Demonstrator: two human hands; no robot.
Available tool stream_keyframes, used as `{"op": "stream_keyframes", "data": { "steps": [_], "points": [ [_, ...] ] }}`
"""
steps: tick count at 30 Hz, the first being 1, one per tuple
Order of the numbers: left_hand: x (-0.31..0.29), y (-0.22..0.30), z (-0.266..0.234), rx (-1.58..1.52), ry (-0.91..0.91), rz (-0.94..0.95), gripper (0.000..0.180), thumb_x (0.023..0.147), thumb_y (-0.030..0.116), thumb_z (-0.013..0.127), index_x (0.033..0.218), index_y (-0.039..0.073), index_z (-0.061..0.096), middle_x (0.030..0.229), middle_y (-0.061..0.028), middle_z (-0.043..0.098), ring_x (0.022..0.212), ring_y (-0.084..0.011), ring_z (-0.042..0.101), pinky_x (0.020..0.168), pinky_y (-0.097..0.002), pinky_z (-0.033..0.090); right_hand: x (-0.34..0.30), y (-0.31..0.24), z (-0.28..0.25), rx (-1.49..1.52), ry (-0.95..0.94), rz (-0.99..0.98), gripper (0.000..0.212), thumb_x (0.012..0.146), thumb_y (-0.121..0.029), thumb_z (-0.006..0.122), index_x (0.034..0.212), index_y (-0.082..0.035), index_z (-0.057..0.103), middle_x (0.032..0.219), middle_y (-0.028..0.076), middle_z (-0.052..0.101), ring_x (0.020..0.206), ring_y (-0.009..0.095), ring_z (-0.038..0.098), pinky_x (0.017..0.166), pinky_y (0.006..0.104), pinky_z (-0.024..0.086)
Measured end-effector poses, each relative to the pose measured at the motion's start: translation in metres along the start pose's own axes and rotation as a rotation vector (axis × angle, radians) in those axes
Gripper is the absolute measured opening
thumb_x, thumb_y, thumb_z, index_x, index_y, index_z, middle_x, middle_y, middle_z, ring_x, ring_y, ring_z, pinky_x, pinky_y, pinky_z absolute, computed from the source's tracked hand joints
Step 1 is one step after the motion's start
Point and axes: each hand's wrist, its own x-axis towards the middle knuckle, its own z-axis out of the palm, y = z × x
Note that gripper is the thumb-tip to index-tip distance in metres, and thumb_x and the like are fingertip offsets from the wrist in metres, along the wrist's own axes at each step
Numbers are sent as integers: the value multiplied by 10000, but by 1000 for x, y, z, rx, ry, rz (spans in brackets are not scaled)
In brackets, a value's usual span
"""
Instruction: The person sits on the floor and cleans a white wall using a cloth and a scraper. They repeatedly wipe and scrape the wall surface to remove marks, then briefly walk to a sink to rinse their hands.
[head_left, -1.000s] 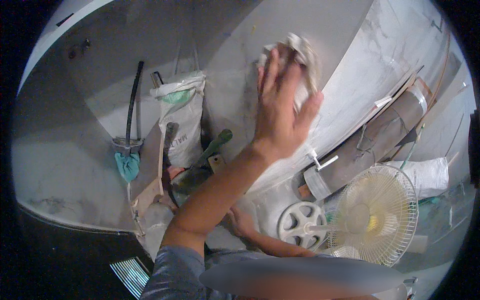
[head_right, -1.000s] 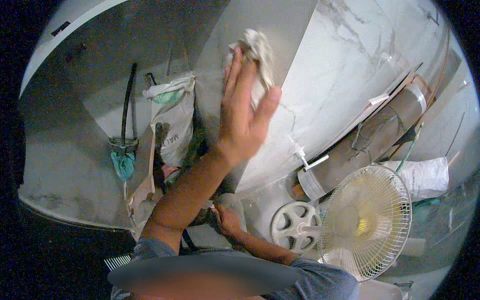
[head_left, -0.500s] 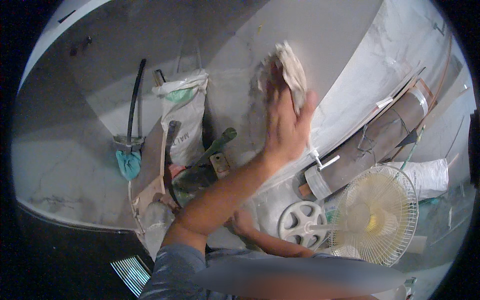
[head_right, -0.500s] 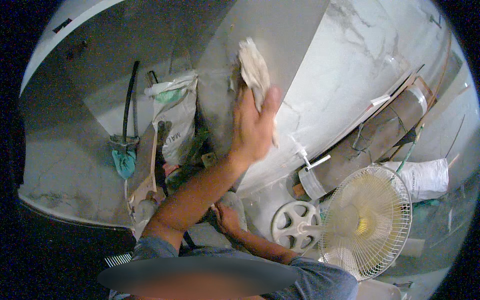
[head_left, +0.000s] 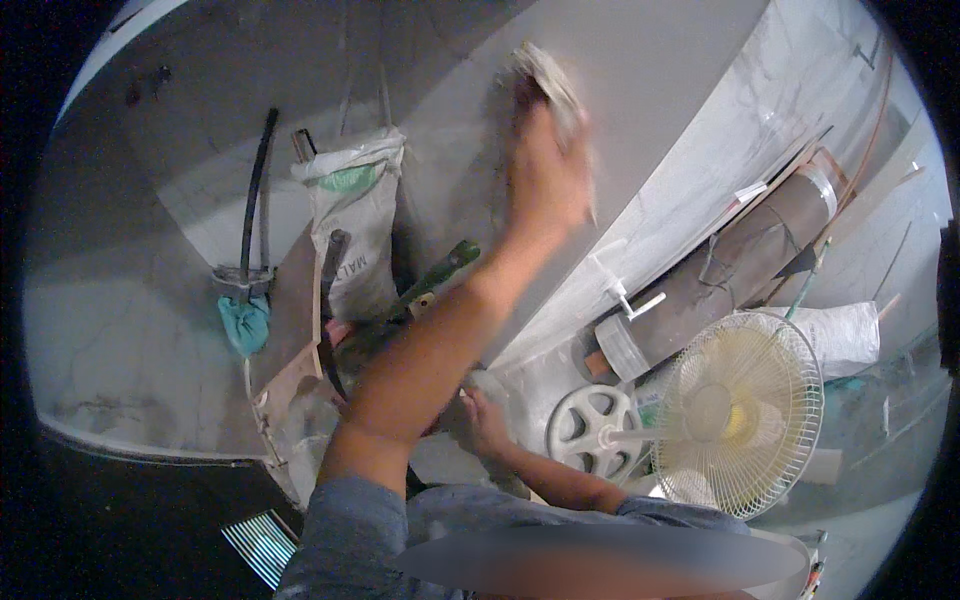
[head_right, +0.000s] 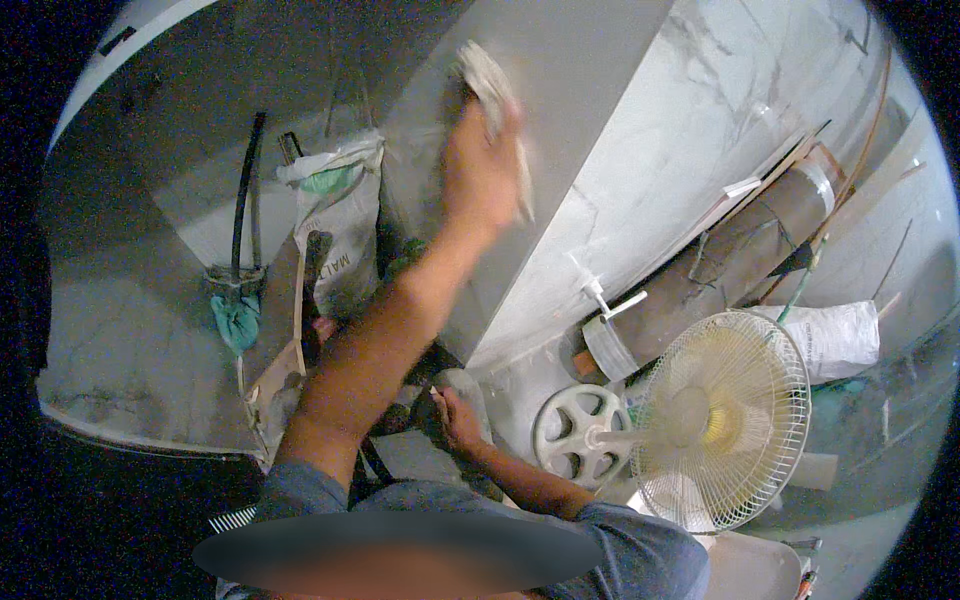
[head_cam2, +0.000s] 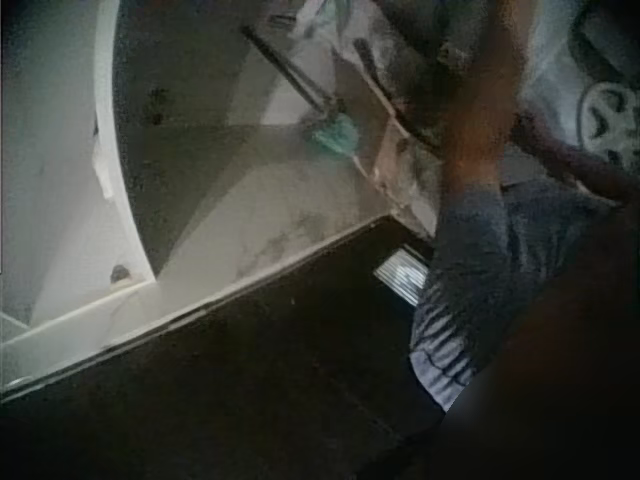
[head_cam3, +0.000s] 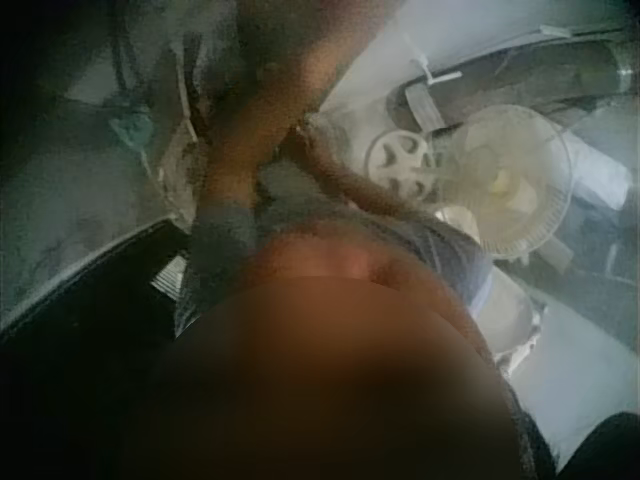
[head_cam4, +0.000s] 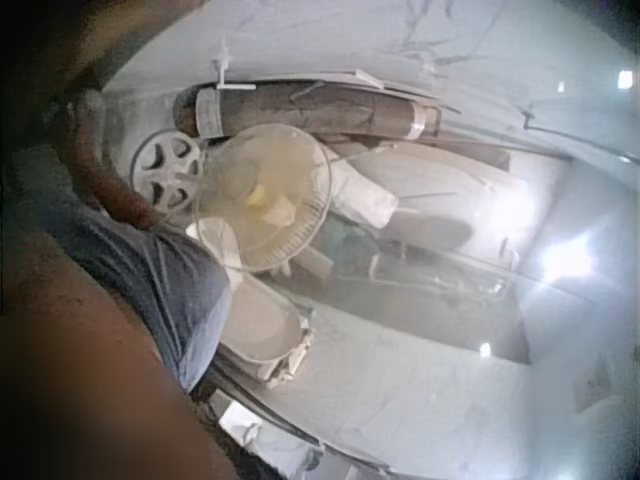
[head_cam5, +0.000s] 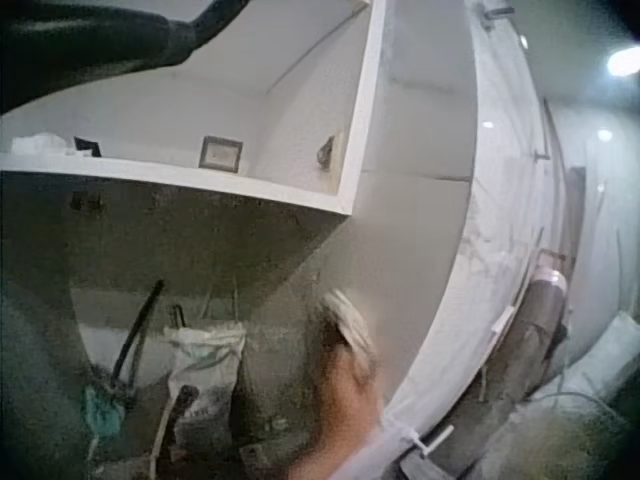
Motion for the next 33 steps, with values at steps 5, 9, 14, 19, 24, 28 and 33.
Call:
{"op": "stream_keyframes", "data": {
  "steps": [5, 9, 14, 19, 24, 28, 33],
  "points": [
    [-110, -35, 38, -6, 133, 470, 575, 813, -45, 590, 1375, -117, 492, 1455, -342, 476, 1379, -549, 407, 1193, -580, 298, 8, 73, 8, -223, -157, -352, 495, 1092, -221, 516, 1552, -86, 393, 1526, 124, 494, 1384, 252, 464, 1188, 424, 356],
    [-125, -36, 6, -224, 58, 326, 432, 876, -45, 591, 1308, -57, 570, 1317, -262, 611, 1229, -468, 571, 1061, -480, 442, 12, 148, -39, 462, -262, -59, 559, 1119, -267, 448, 1617, -75, 281, 1649, 66, 319, 1515, 208, 278, 1264, 381, 229],
    [-173, -24, -76, -853, -54, -218, 294, 1020, 156, 655, 1262, -11, 652, 1147, -163, 717, 1007, -278, 709, 896, -354, 546, -14, -25, -85, 315, 382, -143, 325, 1113, -307, 478, 1335, -74, 427, 1269, 60, 466, 1140, 162, 426, 963, 321, 368],
    [-201, -47, -199, -1095, 351, -419, 353, 1050, 282, 650, 1289, 23, 665, 1187, -70, 722, 1021, -172, 705, 894, -323, 592, -30, -118, -139, 591, 473, -288, 275, 1100, -316, 534, 1207, -63, 541, 1032, 66, 585, 890, 128, 547, 752, 271, 491],
    [-259, -11, -299, -507, 806, -231, 568, 1058, 384, 557, 1385, -80, 549, 1315, -217, 643, 1185, -322, 633, 1056, -424, 490, -24, -176, -165, 639, 498, -610, 185, 1098, -241, 547, 1195, -85, 525, 1145, 83, 646, 896, 145, 586, 726, 309, 501],
    [-294, 23, -309, -345, 929, -125, 511, 1075, 322, 548, 1363, -101, 561, 1287, -210, 647, 1158, -309, 636, 1030, -423, 492, -27, -211, -178, 660, 481, -793, 178, 1101, -189, 524, 1226, -61, 523, 1228, 138, 650, 847, 182, 597, 719, 350, 513],
    [-298, 31, -299, -316, 906, -195, 576, 1113, 378, 437, 1498, -49, 467, 1452, -233, 568, 1312, -376, 568, 1144, -490, 421, -34, -242, -184, 516, 540, -898, 211, 1088, -127, 526, 1262, -9, 514, 1253, 192, 638, 801, 245, 670, 743, 392, 560]
  ]
}}
